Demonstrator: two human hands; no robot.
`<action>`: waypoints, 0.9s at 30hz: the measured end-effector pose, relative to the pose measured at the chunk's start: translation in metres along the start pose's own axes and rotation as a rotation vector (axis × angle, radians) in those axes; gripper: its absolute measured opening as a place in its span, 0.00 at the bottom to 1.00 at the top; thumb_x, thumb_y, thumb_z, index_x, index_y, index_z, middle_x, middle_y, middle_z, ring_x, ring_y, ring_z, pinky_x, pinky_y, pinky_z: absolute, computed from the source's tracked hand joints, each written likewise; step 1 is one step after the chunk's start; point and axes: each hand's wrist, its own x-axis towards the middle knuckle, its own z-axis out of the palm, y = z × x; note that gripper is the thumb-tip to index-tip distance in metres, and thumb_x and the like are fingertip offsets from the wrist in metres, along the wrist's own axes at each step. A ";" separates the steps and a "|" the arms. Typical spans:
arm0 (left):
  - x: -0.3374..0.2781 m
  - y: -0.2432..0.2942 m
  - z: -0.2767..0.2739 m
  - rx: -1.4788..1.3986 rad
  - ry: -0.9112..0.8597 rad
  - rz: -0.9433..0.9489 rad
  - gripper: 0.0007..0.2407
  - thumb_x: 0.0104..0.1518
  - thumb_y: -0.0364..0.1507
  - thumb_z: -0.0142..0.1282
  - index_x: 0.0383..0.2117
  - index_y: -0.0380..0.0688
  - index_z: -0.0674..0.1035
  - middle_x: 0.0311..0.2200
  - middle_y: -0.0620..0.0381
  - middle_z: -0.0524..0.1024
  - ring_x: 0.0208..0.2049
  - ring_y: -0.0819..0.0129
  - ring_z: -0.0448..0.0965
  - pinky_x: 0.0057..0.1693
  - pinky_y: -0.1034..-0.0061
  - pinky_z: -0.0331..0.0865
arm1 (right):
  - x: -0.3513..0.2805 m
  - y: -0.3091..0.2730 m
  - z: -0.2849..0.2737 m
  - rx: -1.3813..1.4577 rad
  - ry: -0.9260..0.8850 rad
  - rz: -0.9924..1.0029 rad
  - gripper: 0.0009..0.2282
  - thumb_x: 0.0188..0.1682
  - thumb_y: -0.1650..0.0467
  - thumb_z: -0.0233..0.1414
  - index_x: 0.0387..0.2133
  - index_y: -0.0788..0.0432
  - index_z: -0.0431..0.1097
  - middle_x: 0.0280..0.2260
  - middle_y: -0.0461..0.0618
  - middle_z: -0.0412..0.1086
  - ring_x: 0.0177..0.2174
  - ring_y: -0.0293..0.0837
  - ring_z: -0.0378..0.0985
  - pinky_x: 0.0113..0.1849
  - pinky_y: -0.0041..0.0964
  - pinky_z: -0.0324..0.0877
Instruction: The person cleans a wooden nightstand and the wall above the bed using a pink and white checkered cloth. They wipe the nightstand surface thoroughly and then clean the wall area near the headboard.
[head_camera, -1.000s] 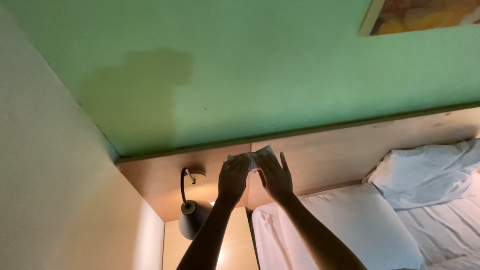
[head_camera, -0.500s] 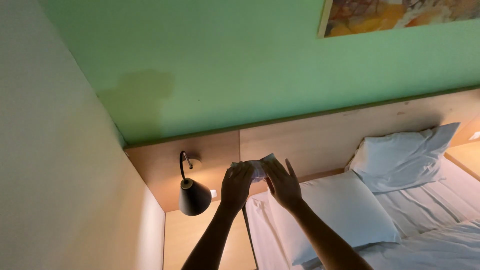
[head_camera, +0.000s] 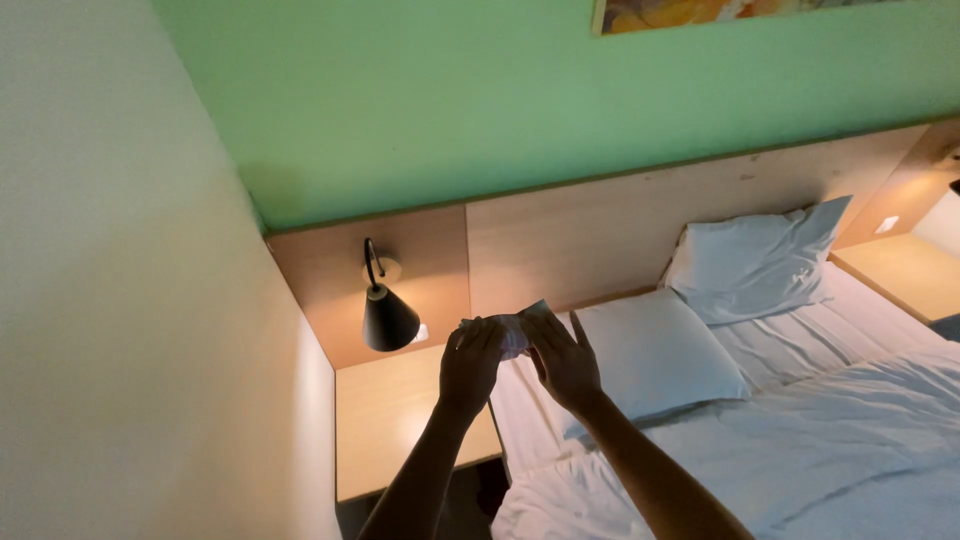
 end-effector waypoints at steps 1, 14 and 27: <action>-0.002 0.010 -0.011 -0.001 -0.001 -0.006 0.14 0.55 0.22 0.55 0.48 0.40 0.78 0.49 0.49 0.78 0.56 0.56 0.76 0.63 0.59 0.64 | -0.006 -0.006 -0.013 0.001 -0.005 -0.002 0.22 0.50 0.68 0.54 0.60 0.52 0.65 0.58 0.50 0.68 0.61 0.47 0.65 0.65 0.57 0.47; -0.073 0.112 -0.128 -0.003 -0.055 -0.071 0.14 0.55 0.24 0.55 0.49 0.40 0.76 0.49 0.49 0.78 0.54 0.53 0.75 0.60 0.60 0.65 | -0.098 -0.097 -0.125 -0.017 0.017 -0.069 0.22 0.50 0.66 0.55 0.60 0.54 0.65 0.57 0.49 0.69 0.59 0.49 0.67 0.64 0.59 0.48; -0.130 0.246 -0.212 0.057 -0.064 -0.066 0.16 0.54 0.24 0.54 0.51 0.39 0.76 0.51 0.47 0.77 0.56 0.53 0.74 0.60 0.58 0.64 | -0.210 -0.136 -0.231 0.034 0.019 -0.082 0.22 0.51 0.67 0.54 0.59 0.57 0.65 0.59 0.53 0.67 0.63 0.53 0.63 0.62 0.54 0.55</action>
